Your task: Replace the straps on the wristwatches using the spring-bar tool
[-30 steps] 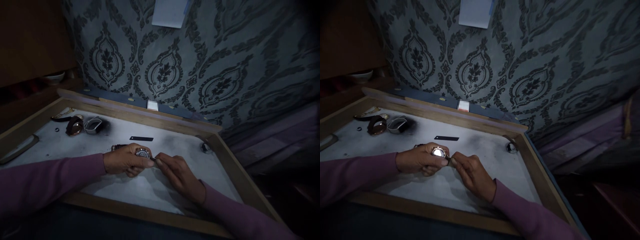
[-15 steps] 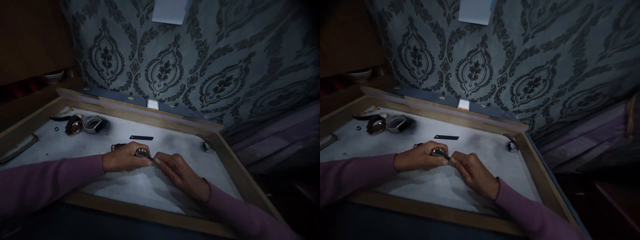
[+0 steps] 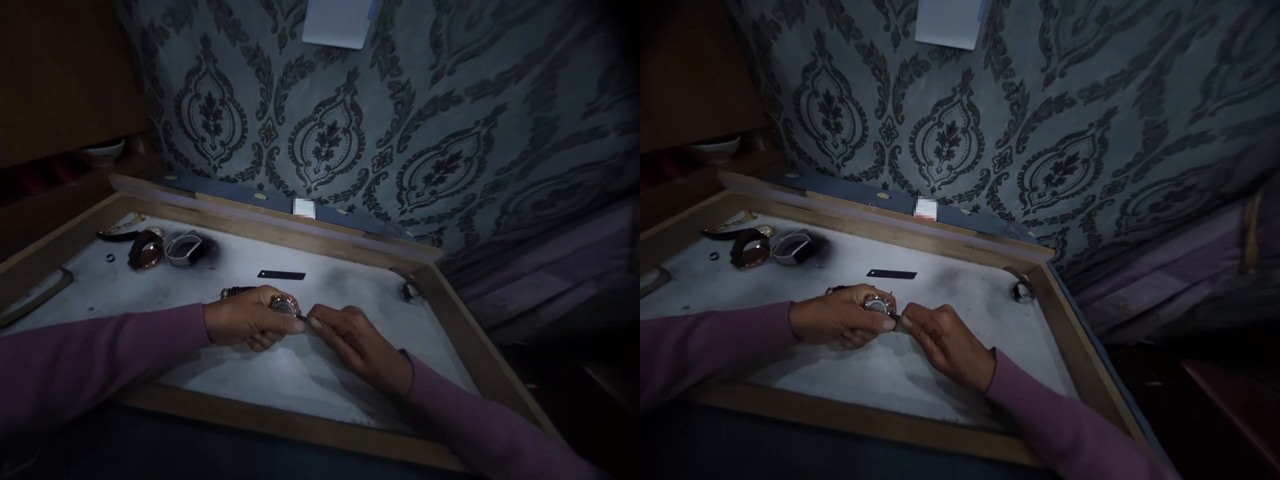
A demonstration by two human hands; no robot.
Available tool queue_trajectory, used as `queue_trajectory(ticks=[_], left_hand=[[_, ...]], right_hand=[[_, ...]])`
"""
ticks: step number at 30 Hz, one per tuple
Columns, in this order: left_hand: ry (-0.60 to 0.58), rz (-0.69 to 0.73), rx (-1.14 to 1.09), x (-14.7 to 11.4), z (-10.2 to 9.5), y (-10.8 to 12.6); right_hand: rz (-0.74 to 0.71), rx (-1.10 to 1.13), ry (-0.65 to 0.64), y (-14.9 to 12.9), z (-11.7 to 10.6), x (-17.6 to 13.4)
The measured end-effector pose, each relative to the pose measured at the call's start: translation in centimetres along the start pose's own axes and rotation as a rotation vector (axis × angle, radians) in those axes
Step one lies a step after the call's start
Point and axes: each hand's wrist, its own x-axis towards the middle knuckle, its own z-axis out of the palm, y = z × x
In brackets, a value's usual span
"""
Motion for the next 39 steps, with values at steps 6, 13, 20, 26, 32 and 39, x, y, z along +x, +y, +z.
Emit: queue_trajectory(ticks=[6,13,20,26,32,39], left_hand=[[-0.035,-0.020,-0.077,0.0,0.3,0.2],[0.004,0.096,-0.033,0.0,0.4,0.3],[0.001,0.118,0.013,0.0,0.1,0.0],[0.020,0.113,0.048,0.0,0.3,0.3],[0.010,0.071,0.041,-0.1,0.2,0.0],[-0.034,-0.013,0.055,0.0,0.1,-0.4]], right_hand=[[-0.094,-0.061,0.086,0.0,0.1,-0.3],[-0.083,-0.091,0.126,-0.5,0.0,0.1],[-0.072,-0.061,0.109,-0.5,0.0,0.2],[-0.076,-0.097,0.105,-0.2,0.1,0.2],[-0.074,-0.064,0.065,0.2,0.2,-0.1],[-0.118,-0.123,-0.010,0.5,0.4,-0.5]])
